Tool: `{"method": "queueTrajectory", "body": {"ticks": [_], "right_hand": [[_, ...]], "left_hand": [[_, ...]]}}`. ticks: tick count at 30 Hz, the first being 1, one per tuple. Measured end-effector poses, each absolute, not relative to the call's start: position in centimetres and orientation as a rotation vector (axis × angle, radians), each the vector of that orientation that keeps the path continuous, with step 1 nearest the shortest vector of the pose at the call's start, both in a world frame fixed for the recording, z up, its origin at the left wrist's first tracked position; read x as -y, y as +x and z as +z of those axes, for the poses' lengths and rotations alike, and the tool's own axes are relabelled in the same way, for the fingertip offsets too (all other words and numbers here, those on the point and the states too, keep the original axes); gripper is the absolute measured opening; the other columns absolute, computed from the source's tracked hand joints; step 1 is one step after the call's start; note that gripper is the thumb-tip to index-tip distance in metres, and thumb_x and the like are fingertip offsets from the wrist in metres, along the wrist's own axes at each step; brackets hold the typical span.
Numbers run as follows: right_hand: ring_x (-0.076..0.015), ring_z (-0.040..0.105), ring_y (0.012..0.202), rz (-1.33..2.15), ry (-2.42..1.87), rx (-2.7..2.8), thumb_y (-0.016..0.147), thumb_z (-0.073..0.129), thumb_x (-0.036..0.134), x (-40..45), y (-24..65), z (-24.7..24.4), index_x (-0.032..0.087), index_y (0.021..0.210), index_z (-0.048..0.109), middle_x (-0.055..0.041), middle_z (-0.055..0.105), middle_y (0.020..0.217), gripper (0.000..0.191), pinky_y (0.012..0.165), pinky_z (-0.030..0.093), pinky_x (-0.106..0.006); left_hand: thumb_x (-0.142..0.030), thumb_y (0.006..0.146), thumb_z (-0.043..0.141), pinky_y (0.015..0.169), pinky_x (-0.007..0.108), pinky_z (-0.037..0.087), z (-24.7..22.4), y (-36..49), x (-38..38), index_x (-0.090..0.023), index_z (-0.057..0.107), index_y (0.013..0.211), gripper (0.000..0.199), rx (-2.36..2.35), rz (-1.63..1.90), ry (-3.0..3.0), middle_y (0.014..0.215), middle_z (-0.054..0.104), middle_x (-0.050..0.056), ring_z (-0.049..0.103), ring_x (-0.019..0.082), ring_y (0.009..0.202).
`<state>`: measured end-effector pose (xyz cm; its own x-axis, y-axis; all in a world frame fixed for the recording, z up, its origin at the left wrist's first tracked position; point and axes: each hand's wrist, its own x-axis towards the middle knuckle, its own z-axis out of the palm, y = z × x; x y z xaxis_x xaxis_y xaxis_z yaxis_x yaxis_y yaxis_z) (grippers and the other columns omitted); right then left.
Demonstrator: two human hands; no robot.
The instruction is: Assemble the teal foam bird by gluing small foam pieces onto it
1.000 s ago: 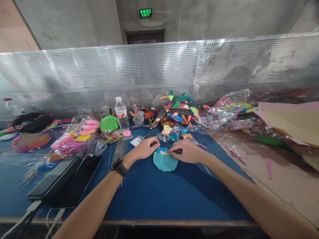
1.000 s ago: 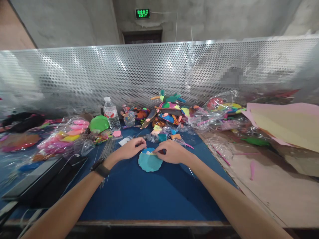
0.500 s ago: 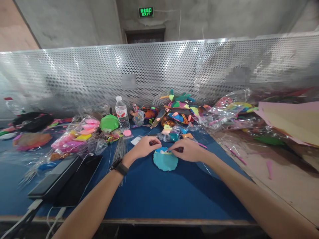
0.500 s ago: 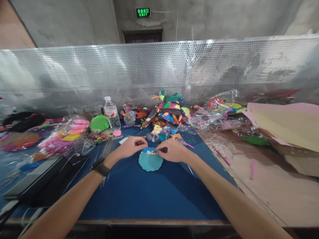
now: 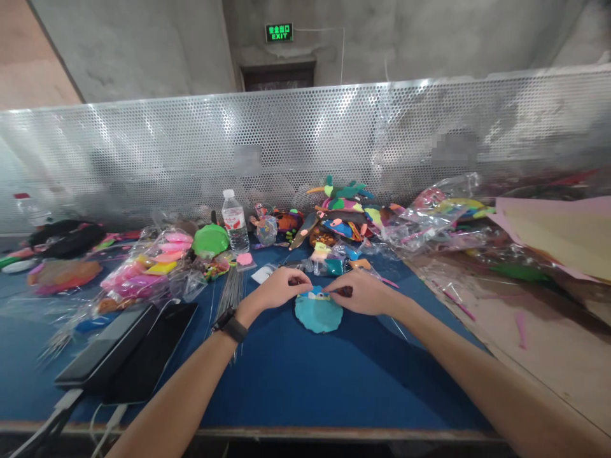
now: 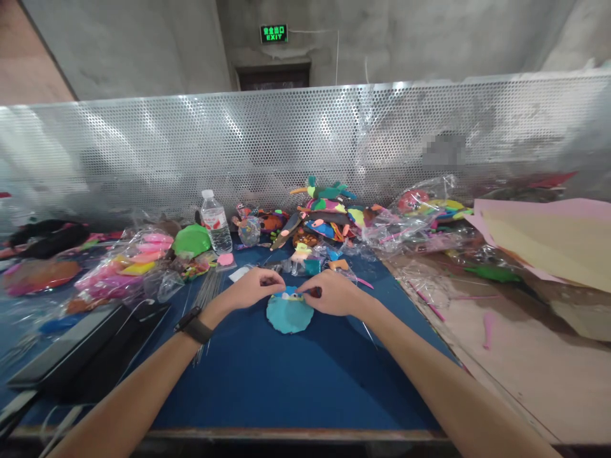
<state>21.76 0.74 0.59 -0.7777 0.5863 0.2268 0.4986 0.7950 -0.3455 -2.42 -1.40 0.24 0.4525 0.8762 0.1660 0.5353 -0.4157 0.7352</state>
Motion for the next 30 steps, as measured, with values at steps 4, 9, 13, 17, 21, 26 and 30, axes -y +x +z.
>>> {"method": "queueTrajectory", "body": {"ticks": [4,9,13,17,21,26,30], "right_hand": [[-0.0118,0.055,0.051,0.4,-0.825,2.718,0.086,0.048,0.022,-0.57,21.54,0.62,0.025,0.105,0.075,-0.0023,0.073,0.072,0.033,0.05,0.035,-0.023],[-0.013,0.056,0.054,0.261,-0.885,2.727,0.086,0.048,0.022,-0.26,21.33,0.86,0.026,0.105,0.074,-0.0022,0.072,0.07,0.033,0.052,0.033,-0.024],[-0.0134,0.056,0.055,0.222,-0.904,2.748,0.086,0.046,0.02,-0.16,21.3,0.83,0.028,0.106,0.073,-0.001,0.07,0.068,0.034,0.052,0.031,-0.024],[-0.0134,0.058,0.058,0.227,-0.899,2.759,0.086,0.044,0.018,-0.21,21.23,0.65,0.028,0.103,0.074,-0.0007,0.071,0.072,0.035,0.054,0.031,-0.025],[-0.0131,0.056,0.056,0.192,-0.958,2.704,0.087,0.046,0.02,-0.33,21.3,0.64,0.029,0.107,0.072,0.0006,0.069,0.068,0.034,0.055,0.031,-0.025],[-0.0128,0.057,0.057,0.264,-0.949,2.684,0.086,0.044,0.017,-0.33,21.24,0.73,0.027,0.104,0.073,0.0003,0.072,0.073,0.035,0.055,0.033,-0.024],[-0.013,0.059,0.059,0.362,-0.905,2.691,0.087,0.042,0.016,-0.35,21.24,0.66,0.026,0.101,0.075,-0.0008,0.075,0.083,0.037,0.056,0.036,-0.024]], "left_hand": [[-0.047,0.089,0.049,0.062,0.026,0.04,0.28,-2.47,1.4,-0.016,0.07,0.087,0.037,-1.185,0.725,2.152,0.084,0.068,0.006,0.057,0.017,0.074],[-0.044,0.09,0.048,0.061,0.025,0.038,-0.04,-2.53,1.29,-0.015,0.07,0.086,0.037,-1.191,0.733,2.167,0.08,0.067,0.004,0.055,0.016,0.071],[-0.043,0.089,0.05,0.062,0.025,0.04,-0.29,-2.53,1.18,-0.015,0.07,0.087,0.035,-1.186,0.743,2.146,0.081,0.068,0.004,0.057,0.016,0.072],[-0.042,0.087,0.053,0.065,0.026,0.043,-0.5,-2.57,1.01,-0.016,0.07,0.09,0.031,-1.191,0.734,2.128,0.084,0.069,0.005,0.059,0.017,0.074],[-0.038,0.086,0.055,0.069,0.027,0.045,-0.66,-2.63,0.86,-0.017,0.07,0.094,0.027,-1.202,0.742,2.128,0.087,0.07,0.006,0.061,0.017,0.076],[-0.035,0.086,0.056,0.076,0.028,0.046,-0.51,-2.56,0.92,-0.018,0.07,0.097,0.024,-1.187,0.767,2.105,0.094,0.071,0.006,0.063,0.018,0.084],[-0.036,0.09,0.051,0.074,0.027,0.045,-0.04,-2.47,1.23,-0.018,0.07,0.095,0.027,-1.171,0.777,2.102,0.094,0.071,0.006,0.063,0.018,0.084]]}}
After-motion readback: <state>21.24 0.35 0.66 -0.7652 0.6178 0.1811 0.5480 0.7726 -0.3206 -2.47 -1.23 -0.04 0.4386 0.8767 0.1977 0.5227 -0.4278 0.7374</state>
